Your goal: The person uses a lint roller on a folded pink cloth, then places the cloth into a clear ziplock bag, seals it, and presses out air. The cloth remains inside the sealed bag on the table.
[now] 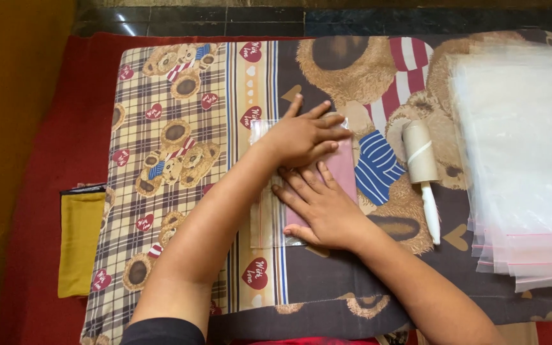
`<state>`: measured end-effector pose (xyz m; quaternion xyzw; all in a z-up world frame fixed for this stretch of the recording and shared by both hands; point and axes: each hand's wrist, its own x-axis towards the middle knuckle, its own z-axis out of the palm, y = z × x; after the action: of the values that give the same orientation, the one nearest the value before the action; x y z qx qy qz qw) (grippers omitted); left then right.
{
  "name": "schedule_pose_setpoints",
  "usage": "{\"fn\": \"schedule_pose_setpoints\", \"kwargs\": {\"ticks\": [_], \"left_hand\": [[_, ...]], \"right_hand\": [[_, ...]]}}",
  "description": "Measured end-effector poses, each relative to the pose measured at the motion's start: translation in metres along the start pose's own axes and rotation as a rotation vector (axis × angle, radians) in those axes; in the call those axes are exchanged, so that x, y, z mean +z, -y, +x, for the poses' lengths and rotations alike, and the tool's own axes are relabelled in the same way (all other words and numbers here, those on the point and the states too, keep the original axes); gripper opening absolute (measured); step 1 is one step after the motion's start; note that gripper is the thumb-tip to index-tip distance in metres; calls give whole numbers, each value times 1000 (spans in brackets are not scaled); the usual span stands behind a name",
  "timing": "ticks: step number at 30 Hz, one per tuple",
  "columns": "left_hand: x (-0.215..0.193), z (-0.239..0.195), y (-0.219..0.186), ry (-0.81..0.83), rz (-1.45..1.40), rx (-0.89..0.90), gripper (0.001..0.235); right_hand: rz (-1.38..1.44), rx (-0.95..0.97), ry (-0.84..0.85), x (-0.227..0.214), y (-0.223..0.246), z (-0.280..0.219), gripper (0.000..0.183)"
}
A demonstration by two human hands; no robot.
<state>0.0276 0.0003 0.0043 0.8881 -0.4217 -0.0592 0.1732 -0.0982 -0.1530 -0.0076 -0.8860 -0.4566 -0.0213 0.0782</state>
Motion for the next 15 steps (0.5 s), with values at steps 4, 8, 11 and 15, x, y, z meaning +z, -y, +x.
{"fn": "schedule_pose_setpoints", "kwargs": {"ticks": [4,8,11,15], "left_hand": [[17,9,16,-9,24,-58,48],[15,6,9,-7,69,-127,52],[13,8,5,8,107,-170,55],[8,4,6,-54,-75,-192,55]], "right_hand": [[16,-17,39,3,5,-7,71],[74,-86,73,-2,22,-23,77],[33,-131,50,0,26,-34,82],[285,-155,193,-26,22,-28,78]]}}
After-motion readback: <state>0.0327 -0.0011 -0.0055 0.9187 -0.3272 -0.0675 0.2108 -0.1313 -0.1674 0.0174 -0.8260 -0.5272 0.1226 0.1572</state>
